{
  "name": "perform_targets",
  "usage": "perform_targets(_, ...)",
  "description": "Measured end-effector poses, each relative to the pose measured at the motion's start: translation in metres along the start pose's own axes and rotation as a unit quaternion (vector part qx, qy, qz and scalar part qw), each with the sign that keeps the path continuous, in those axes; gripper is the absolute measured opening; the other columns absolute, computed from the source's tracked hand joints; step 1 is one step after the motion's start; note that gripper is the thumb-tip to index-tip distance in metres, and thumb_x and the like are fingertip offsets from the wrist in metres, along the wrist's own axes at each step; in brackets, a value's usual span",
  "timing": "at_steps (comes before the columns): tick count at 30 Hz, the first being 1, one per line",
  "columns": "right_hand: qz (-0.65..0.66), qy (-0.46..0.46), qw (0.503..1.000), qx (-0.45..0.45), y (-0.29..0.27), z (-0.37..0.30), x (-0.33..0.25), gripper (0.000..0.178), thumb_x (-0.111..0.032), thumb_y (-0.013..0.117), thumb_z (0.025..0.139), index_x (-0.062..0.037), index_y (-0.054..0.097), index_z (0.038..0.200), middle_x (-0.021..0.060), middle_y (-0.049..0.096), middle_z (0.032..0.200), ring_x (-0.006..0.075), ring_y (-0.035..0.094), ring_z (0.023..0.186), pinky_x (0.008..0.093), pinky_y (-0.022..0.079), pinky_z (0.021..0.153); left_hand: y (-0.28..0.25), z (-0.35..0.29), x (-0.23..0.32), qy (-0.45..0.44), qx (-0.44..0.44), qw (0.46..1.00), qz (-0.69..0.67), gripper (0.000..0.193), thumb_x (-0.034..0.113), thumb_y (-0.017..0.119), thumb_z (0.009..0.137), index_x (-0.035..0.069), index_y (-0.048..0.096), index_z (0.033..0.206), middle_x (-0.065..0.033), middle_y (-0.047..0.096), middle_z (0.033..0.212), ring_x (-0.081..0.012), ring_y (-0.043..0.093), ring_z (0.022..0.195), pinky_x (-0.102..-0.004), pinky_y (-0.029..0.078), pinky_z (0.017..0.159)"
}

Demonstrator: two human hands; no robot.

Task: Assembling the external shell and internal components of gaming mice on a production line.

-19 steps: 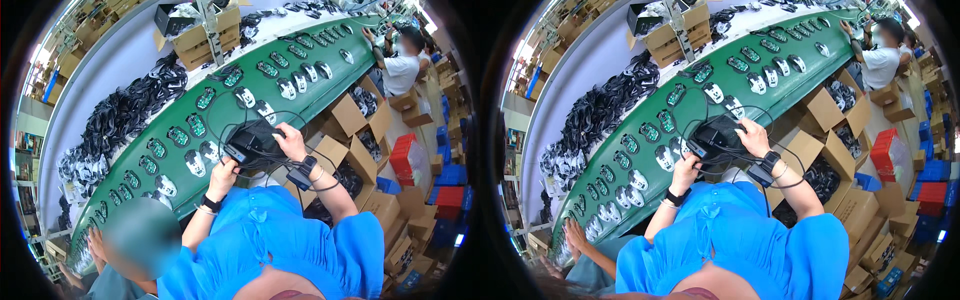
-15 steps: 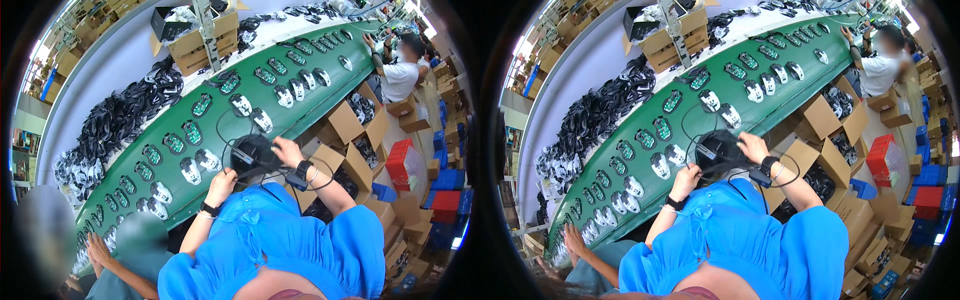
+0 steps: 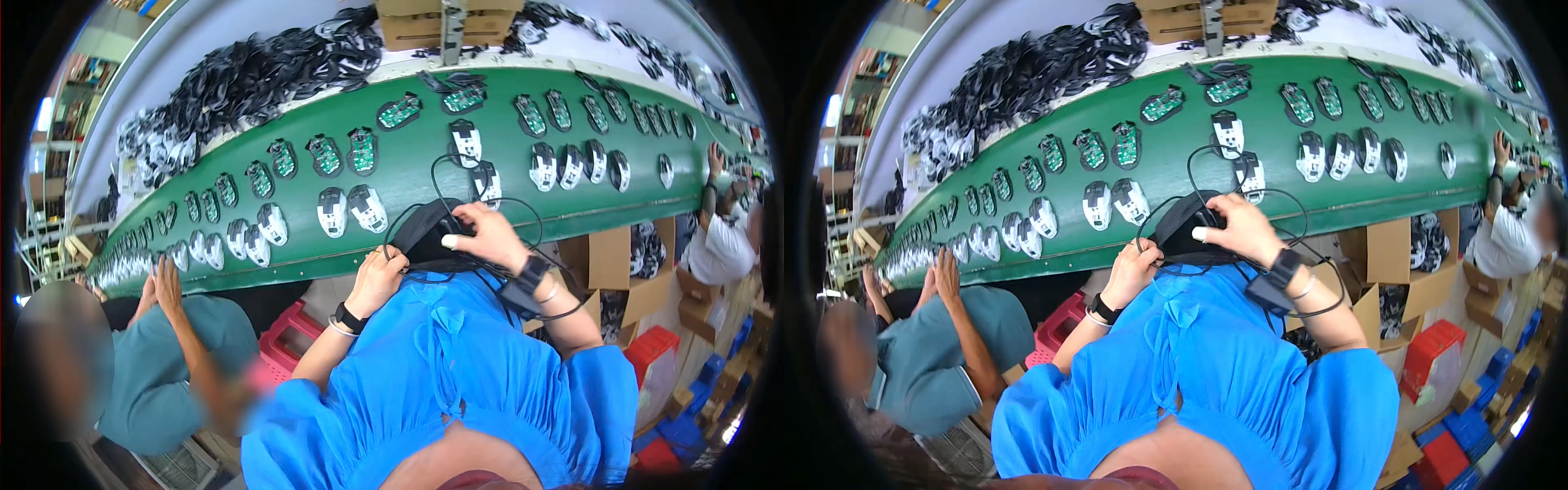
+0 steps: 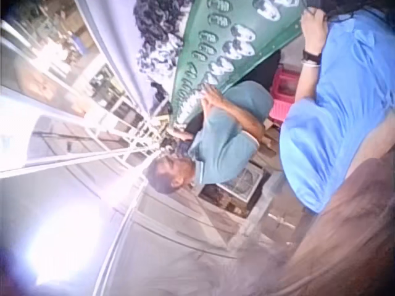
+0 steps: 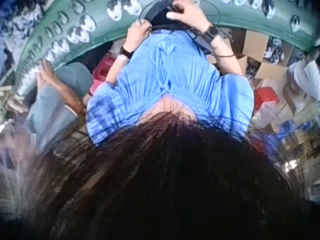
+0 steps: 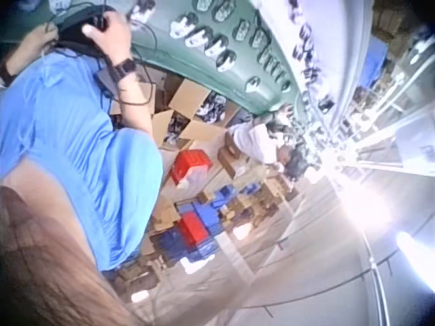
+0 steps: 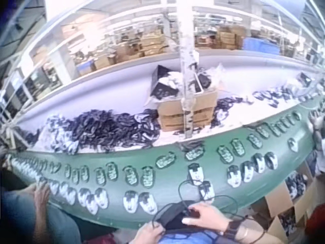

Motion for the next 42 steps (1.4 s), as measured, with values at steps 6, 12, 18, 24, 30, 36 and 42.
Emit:
perform_targets(6, 0.033, -0.003, 0.993, 0.11, 0.034, 0.02, 0.009, 0.04, -0.015, 0.073, 0.075, -0.0044, 0.047, 0.104, 0.0178, 0.066, 0.088, 0.0309, 0.066, 0.084, 0.0395, 0.052, 0.072, -0.008, -0.004, -0.01, -0.084, -0.038, 0.994, -0.063, 0.055, -0.005, 0.062, 0.076, 0.01, 0.055, 0.129, -0.0127, 0.061, 0.106, -0.0308, 0.06, 0.094, -0.0374, 0.049, 0.083)
perform_targets(12, 0.232, 0.085, 0.967, 0.053, 0.066, 0.024, 0.05, 0.045, -0.02, 0.075, 0.074, -0.0048, 0.053, 0.11, 0.014, 0.07, 0.089, 0.019, 0.068, 0.08, 0.032, 0.053, 0.07, -0.014, -0.033, -0.059, -0.196, -0.048, 0.941, -0.272, 0.043, -0.005, 0.057, 0.085, 0.002, 0.05, 0.126, -0.013, 0.06, 0.121, -0.0228, 0.06, 0.109, -0.0359, 0.047, 0.094)
perform_targets(18, 0.245, 0.058, 0.968, 0.019, 0.108, 0.024, 0.024, 0.033, -0.015, 0.077, 0.074, -0.0015, 0.06, 0.098, 0.0075, 0.068, 0.084, 0.0158, 0.066, 0.077, 0.0306, 0.053, 0.071, 0.018, 0.006, -0.124, -0.266, -0.033, 0.952, -0.146, 0.031, 0.02, 0.069, 0.085, 0.0, 0.066, 0.108, -0.0087, 0.067, 0.074, -0.0117, 0.061, 0.065, -0.0277, 0.049, 0.06)
perform_targets(24, 0.127, 0.038, 0.991, -0.023, 0.127, 0.022, 0.018, 0.031, -0.027, 0.068, 0.079, -0.001, 0.066, 0.096, 0.0175, 0.069, 0.082, 0.0317, 0.068, 0.077, 0.0407, 0.054, 0.068, 0.077, 0.091, -0.119, -0.14, -0.12, 0.98, -0.068, 0.046, 0.036, 0.075, 0.078, 0.0, 0.065, 0.104, -0.013, 0.066, 0.075, -0.0212, 0.064, 0.068, -0.0336, 0.049, 0.059)
perform_targets(30, 0.002, 0.044, 0.996, 0.072, 0.061, -0.019, 0.018, 0.027, -0.027, 0.066, 0.08, -0.0034, 0.065, 0.093, 0.0162, 0.067, 0.08, 0.0338, 0.066, 0.074, 0.0425, 0.052, 0.065, 0.078, 0.063, -0.102, -0.147, -0.178, 0.96, -0.155, 0.073, 0.038, 0.081, 0.071, 0.002, 0.054, 0.128, 0.001, 0.046, 0.067, -0.0113, 0.045, 0.061, -0.0273, 0.038, 0.054)
perform_targets(36, -0.124, 0.088, 0.981, 0.116, 0.055, -0.021, 0.082, 0.034, -0.029, 0.07, 0.078, -0.0011, 0.059, 0.095, 0.0143, 0.062, 0.075, 0.037, 0.062, 0.072, 0.0468, 0.05, 0.069, 0.067, 0.047, -0.112, -0.247, -0.085, 0.96, -0.102, 0.05, 0.022, 0.073, 0.069, 0.001, 0.061, 0.112, -0.0044, 0.052, 0.064, -0.0181, 0.053, 0.058, -0.0334, 0.043, 0.054)
perform_targets(42, 0.216, 0.051, 0.974, 0.033, 0.081, -0.009, 0.024, 0.024, -0.018, 0.065, 0.079, -0.0007, 0.048, 0.074, 0.003, 0.043, 0.062, 0.0107, 0.037, 0.061, 0.0329, 0.037, 0.053, 0.028, 0.053, -0.12, -0.289, 0.062, 0.951, -0.088, 0.016, 0.011, 0.065, 0.07, 0.002, 0.061, 0.082, -0.0042, 0.054, 0.056, -0.0146, 0.053, 0.052, -0.0308, 0.042, 0.05)
Point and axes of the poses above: each hand's wrist, its own z-axis towards the middle knuckle, its own y-axis out of the palm, x = y × z, the point moved 10 cm from there along z, towards the middle knuckle
